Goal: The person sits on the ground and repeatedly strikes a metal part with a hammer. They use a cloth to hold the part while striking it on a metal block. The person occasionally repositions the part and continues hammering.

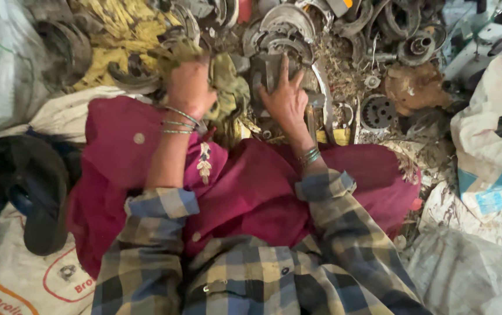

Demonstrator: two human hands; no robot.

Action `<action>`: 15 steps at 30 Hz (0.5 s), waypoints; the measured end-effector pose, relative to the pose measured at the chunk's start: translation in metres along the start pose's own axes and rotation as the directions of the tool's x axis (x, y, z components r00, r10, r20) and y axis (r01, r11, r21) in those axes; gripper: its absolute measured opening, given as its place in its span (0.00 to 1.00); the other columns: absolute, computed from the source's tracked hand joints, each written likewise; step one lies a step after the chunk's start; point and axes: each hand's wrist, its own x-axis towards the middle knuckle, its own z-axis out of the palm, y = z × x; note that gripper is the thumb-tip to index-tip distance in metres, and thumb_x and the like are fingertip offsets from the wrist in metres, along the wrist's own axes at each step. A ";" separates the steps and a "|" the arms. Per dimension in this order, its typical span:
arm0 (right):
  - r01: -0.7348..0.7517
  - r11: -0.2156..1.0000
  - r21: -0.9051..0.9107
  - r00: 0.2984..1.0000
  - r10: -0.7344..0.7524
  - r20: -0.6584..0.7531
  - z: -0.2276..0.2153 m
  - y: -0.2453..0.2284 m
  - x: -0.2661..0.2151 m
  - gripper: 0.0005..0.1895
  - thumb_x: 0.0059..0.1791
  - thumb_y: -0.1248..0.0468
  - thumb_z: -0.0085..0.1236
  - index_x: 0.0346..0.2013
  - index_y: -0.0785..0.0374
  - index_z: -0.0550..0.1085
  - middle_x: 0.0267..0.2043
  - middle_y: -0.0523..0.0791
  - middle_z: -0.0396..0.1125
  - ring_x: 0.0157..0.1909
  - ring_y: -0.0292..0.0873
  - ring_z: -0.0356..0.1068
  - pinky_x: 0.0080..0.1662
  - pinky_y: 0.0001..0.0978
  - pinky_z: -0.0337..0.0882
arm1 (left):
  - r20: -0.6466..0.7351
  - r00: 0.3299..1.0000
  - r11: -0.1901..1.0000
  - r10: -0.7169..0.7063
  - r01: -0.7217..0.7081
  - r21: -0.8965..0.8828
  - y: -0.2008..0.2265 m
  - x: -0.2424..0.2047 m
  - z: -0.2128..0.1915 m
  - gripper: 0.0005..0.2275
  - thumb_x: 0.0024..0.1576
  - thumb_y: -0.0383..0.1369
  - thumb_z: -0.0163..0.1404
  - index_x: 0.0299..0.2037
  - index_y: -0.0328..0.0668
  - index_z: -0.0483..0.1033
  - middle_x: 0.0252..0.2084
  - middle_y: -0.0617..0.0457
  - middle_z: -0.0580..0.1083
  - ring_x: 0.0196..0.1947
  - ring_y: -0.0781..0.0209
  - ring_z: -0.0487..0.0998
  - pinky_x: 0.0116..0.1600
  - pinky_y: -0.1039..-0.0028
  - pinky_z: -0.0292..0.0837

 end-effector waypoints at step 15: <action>0.091 0.995 0.035 0.988 -0.095 0.124 -0.036 -0.010 -0.008 0.69 0.40 0.37 0.71 0.75 0.60 0.34 0.76 0.70 0.37 0.59 0.75 0.63 0.53 0.59 0.71 | 0.122 0.989 0.996 0.086 -0.090 0.030 0.007 0.009 0.065 0.18 0.45 0.30 0.61 0.46 0.36 0.75 0.37 0.38 0.79 0.37 0.38 0.82 0.41 0.54 0.79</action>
